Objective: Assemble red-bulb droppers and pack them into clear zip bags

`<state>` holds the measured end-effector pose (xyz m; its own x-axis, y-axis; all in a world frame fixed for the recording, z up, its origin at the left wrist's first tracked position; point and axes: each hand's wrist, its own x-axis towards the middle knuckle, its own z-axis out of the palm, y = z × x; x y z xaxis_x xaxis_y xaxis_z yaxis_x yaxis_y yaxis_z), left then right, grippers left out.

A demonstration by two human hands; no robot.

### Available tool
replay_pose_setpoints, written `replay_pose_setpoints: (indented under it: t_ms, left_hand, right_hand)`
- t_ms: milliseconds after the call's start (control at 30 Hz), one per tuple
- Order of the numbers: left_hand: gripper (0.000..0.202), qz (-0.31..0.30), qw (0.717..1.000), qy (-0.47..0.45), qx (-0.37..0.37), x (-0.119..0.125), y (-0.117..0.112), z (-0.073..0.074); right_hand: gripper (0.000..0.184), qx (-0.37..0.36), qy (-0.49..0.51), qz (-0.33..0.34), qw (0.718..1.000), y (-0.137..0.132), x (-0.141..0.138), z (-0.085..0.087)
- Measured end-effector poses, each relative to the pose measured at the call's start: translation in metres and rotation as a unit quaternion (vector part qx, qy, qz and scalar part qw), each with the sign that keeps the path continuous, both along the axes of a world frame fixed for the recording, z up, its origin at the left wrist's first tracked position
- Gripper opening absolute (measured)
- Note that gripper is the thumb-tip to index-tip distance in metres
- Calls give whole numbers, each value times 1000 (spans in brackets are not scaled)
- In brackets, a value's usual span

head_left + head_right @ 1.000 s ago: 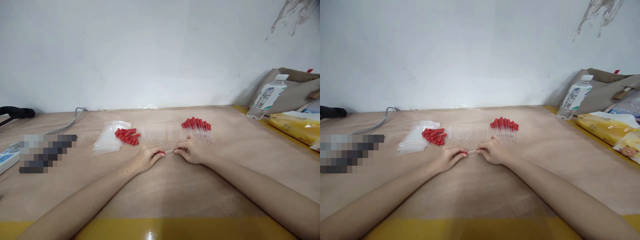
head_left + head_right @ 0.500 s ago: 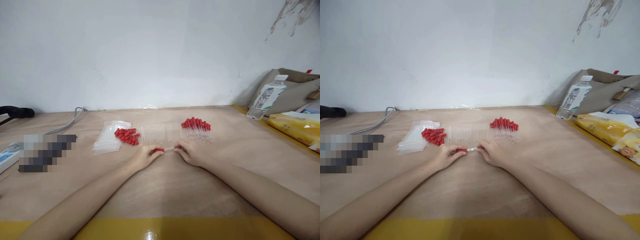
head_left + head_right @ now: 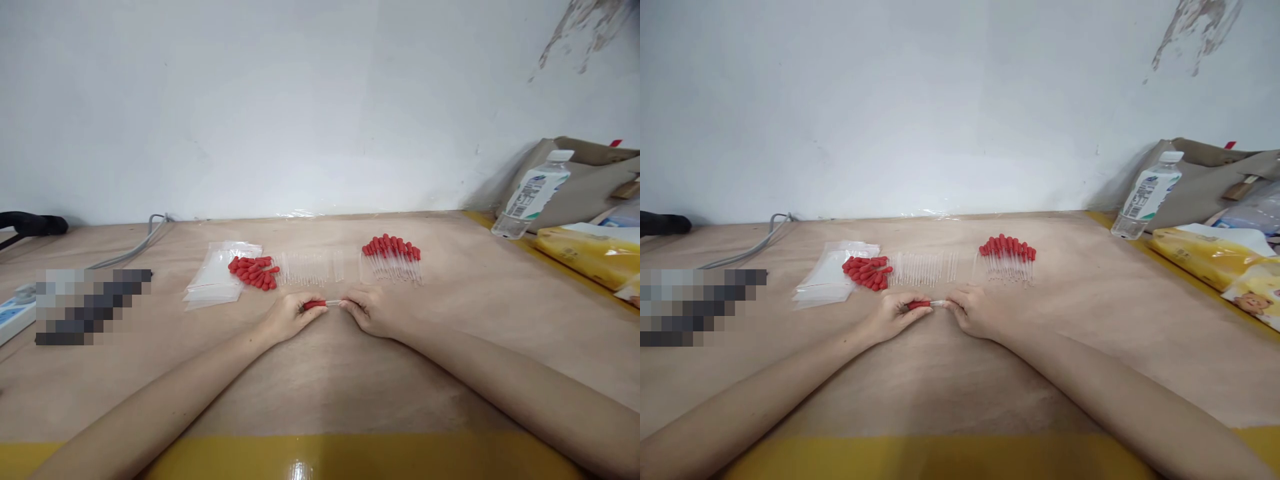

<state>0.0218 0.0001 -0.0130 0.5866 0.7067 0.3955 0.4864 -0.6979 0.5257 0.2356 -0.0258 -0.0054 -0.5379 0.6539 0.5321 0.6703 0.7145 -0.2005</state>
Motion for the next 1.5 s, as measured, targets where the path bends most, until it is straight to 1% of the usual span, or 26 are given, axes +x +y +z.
replay_pose_setpoints:
  t_ms: [67,133,300,400,533,600,633,700,767,833,867,933,1000,1067,1133,1267,1367,1433,1500]
  left_hand:
    - [18,-4,1000,9,-1,0,1,-1]
    - [18,-4,1000,11,1,0,1,-2]
    - [19,-1,1000,9,22,0,1,0]
    - [19,-1,999,-6,35,2,1,2]
    - [18,2,999,-23,40,2,4,4]
    - [23,12,999,-21,39,-1,4,5]
    - [29,22,999,-18,41,-2,4,5]
    - [40,41,998,-6,46,-6,4,6]
    - [39,47,998,16,46,-8,3,7]
    - [30,29,998,33,41,-8,3,8]
    - [27,17,998,38,40,-7,3,9]
    - [25,-4,998,39,44,-6,4,9]
    - [25,-10,998,38,48,-5,5,9]
    - [25,-8,998,42,49,-4,5,9]
    - [26,-7,998,45,51,-5,5,9]
    - [26,-7,998,47,51,-5,4,9]
    - [26,-9,997,45,56,-5,5,9]
    - [26,-12,997,41,59,-5,5,8]
    - [25,-14,997,39,60,-4,5,8]
  right_hand:
    - [30,9,-9,-5,1000,0,-2,-1]
    - [32,2,-12,-11,1000,1,-4,-3]
    - [32,-65,-13,-27,997,4,-6,-3]
    - [32,-107,-22,-31,993,3,-7,4]
    - [27,-126,-61,-23,990,-4,-6,21]
    - [22,-134,-72,-24,988,-5,-2,28]
    - [21,-142,-69,-29,987,-4,3,30]
    - [19,-165,-39,-49,984,4,15,33]
    - [18,-204,26,-75,976,18,32,35]
    - [21,-263,112,-117,951,34,50,35]
    - [23,-282,149,-162,934,42,58,36]
    - [28,-269,172,-268,909,54,70,36]
    - [32,-230,147,-357,893,61,75,36]
    - [33,-199,110,-415,881,65,75,34]
    - [30,-188,83,-452,868,67,73,29]
    - [30,-186,51,-465,864,69,72,21]
    - [31,-182,43,-471,862,69,72,19]
    - [29,-169,46,-465,868,68,68,18]
    - [28,-155,45,-441,883,65,59,18]
